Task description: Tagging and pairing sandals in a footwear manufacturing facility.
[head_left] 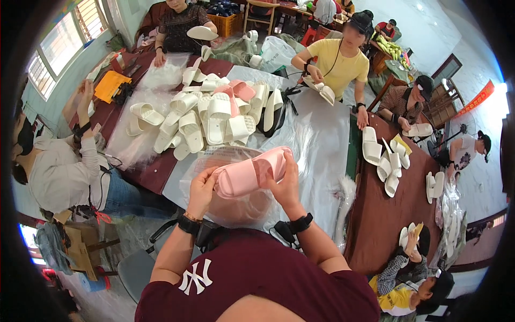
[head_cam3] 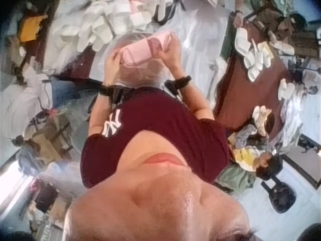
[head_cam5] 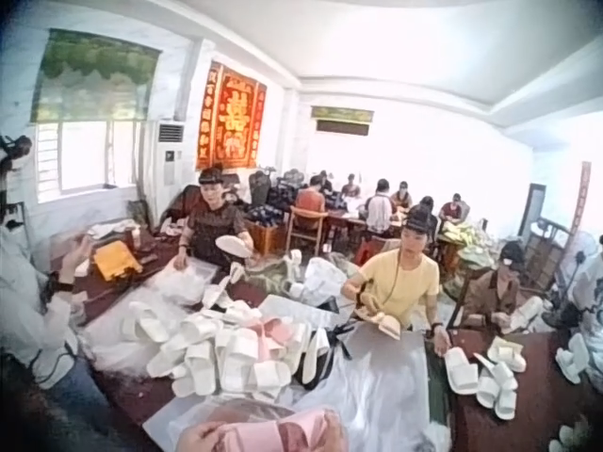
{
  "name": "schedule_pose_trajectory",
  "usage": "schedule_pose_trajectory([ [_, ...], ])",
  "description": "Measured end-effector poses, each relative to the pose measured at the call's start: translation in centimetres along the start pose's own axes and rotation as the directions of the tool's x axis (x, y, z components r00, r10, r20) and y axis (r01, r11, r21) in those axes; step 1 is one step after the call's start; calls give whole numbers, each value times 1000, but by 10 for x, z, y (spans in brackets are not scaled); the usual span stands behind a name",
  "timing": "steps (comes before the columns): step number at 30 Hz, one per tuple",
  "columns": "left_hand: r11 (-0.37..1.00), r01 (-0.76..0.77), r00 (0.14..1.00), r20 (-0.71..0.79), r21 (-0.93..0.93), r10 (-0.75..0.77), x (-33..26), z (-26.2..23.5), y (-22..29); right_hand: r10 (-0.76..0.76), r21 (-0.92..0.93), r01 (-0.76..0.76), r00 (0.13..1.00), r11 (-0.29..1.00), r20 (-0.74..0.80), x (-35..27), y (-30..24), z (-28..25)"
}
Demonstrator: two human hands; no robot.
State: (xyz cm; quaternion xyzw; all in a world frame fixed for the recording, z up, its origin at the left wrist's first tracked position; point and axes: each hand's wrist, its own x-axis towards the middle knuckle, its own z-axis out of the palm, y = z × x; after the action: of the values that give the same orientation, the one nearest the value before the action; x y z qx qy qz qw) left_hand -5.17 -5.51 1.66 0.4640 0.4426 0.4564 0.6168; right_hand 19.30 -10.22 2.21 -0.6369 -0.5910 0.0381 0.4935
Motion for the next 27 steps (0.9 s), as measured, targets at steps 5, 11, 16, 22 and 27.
schedule_pose_trajectory([
  [5,924,-143,977,-99,355,189,-5,-7,9,11,-19,-12,998,1000,-55,-2,12,3],
  [11,988,5,983,-185,156,24,17,-58,21,107,44,-105,993,994,-51,15,44,-47],
  [16,919,-30,996,94,392,-7,58,-44,42,-313,149,277,870,949,380,41,30,-20],
  [22,500,-434,894,291,749,339,101,-3,-40,-133,-22,166,859,986,495,15,30,48],
  [27,299,-524,841,428,798,331,51,31,-49,-73,225,3,949,974,306,-6,43,50],
])
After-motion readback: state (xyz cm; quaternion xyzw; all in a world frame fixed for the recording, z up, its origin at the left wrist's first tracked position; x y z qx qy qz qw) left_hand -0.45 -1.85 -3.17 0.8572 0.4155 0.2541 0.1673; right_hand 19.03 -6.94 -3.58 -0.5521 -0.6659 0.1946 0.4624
